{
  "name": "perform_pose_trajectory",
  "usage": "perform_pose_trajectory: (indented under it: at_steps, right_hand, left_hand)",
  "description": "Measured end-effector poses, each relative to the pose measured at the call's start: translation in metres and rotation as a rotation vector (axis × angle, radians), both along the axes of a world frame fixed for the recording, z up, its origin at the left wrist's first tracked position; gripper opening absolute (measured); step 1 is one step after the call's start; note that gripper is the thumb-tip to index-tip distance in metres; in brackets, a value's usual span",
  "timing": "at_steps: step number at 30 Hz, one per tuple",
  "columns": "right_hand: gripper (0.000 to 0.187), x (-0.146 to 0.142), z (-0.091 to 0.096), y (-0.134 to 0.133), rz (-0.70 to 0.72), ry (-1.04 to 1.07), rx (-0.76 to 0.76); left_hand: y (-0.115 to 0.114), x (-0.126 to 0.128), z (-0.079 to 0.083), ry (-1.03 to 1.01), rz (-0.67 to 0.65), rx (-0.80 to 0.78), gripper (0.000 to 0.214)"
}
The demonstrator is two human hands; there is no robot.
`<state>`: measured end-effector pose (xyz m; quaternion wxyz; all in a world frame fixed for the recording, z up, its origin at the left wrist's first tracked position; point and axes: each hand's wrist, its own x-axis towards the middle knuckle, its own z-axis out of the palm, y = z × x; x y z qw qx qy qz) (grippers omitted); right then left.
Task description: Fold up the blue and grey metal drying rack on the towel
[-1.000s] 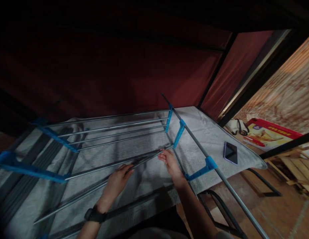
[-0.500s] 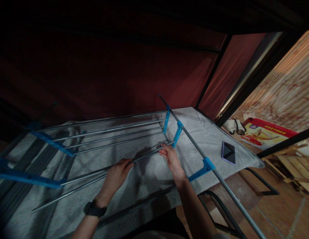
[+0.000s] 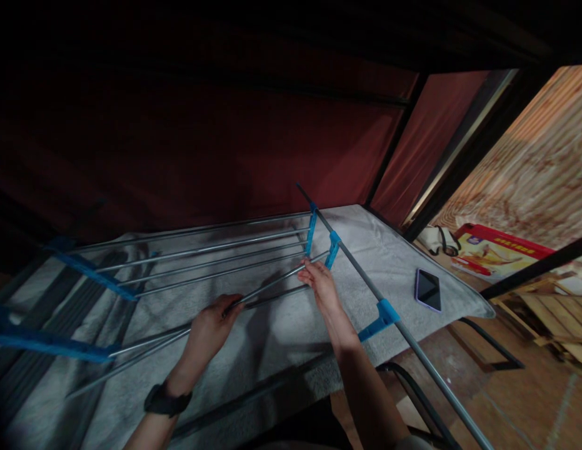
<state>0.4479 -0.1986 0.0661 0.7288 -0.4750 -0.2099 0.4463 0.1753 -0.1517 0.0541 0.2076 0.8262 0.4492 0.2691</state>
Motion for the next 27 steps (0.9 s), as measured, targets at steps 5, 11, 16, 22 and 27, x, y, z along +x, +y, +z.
perform_pose_trajectory:
  at_steps: [5,11,16,22,27]
  right_hand:
    - [0.039,0.004,0.01,0.002,-0.031,-0.017,0.014]
    - [0.039,0.003,-0.006,0.003,0.003,-0.015,-0.031]
    - [0.034,-0.005,-0.045,-0.003,0.014,0.053,-0.105]
    - [0.033,-0.003,-0.083,-0.01,0.039,0.133,-0.184]
    - [0.033,0.003,-0.091,-0.007,0.031,0.153,-0.204]
  left_hand:
    - [0.002,0.006,0.007,-0.032,-0.014,0.03,0.031]
    - [0.001,0.004,0.0,0.034,-0.005,0.018,0.031]
    - [-0.002,-0.005,-0.019,0.135,-0.017,-0.017,0.03]
    - [-0.007,-0.001,-0.029,0.278,-0.035,-0.077,0.03]
    - [-0.008,0.005,-0.032,0.302,-0.046,-0.101,0.031]
